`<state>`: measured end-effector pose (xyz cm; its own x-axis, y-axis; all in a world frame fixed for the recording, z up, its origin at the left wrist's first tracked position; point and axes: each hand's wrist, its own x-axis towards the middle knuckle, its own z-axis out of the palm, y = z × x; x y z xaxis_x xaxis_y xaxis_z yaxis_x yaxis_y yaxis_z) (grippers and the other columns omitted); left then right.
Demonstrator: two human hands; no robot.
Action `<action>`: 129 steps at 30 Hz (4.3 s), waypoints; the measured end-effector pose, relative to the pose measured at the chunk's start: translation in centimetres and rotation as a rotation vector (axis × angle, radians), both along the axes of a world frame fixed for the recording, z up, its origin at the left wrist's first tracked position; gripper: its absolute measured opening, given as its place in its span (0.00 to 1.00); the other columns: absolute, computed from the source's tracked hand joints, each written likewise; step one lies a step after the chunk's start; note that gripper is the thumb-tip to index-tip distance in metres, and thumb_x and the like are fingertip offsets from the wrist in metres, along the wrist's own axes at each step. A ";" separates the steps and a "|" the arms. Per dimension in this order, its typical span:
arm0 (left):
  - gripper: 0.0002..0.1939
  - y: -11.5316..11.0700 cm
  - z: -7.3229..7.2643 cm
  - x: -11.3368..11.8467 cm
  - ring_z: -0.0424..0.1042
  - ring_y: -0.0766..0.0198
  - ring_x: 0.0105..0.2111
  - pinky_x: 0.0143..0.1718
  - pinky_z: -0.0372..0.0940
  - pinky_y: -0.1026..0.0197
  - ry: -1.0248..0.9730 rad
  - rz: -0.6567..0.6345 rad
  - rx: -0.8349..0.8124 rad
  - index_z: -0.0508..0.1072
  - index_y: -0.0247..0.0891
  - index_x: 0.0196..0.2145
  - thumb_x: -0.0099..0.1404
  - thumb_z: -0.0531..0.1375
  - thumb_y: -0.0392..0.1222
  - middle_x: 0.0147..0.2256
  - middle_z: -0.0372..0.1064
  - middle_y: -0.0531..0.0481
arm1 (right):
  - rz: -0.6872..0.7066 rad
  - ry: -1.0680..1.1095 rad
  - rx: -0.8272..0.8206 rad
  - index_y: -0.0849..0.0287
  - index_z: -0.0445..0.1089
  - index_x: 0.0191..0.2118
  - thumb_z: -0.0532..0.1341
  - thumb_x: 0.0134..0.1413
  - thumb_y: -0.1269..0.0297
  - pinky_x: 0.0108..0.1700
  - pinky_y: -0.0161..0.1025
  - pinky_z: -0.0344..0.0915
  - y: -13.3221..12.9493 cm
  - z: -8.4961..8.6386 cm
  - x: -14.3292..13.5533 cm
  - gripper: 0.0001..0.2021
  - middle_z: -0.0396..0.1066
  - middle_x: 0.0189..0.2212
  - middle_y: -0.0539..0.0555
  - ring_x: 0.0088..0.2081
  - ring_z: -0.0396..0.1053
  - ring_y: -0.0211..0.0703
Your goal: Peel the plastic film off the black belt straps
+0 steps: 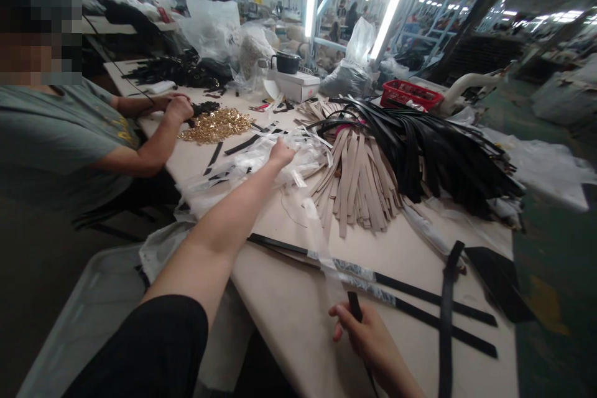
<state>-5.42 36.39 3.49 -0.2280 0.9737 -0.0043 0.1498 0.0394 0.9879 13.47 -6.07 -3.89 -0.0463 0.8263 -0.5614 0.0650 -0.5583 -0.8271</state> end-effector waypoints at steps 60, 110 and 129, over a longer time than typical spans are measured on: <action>0.20 -37.0 -4.6 3.3 0.68 0.63 0.26 0.36 0.62 0.62 -0.750 -0.591 -0.585 0.79 0.31 0.29 0.62 0.64 0.54 0.19 0.66 0.51 | -0.015 0.511 -0.003 0.64 0.69 0.41 0.58 0.62 0.46 0.15 0.28 0.51 -0.7 4.4 -1.3 0.22 0.75 0.23 0.55 0.14 0.62 0.32; 0.16 -37.5 -4.7 3.6 0.66 0.67 0.24 0.28 0.63 0.65 -0.640 -0.426 -0.467 0.80 0.32 0.34 0.60 0.66 0.51 0.23 0.71 0.50 | 0.019 -0.081 0.262 0.61 0.74 0.43 0.54 0.66 0.48 0.32 0.40 0.71 -1.3 4.5 -1.5 0.21 0.78 0.36 0.59 0.29 0.76 0.45; 0.19 -39.9 -4.0 4.5 0.63 0.69 0.17 0.20 0.62 0.64 -0.724 -0.360 -0.559 0.77 0.32 0.36 0.57 0.67 0.53 0.22 0.67 0.53 | 0.094 -0.040 0.167 0.63 0.71 0.37 0.50 0.67 0.45 0.27 0.36 0.66 -3.6 4.5 -1.0 0.25 0.78 0.29 0.59 0.26 0.76 0.43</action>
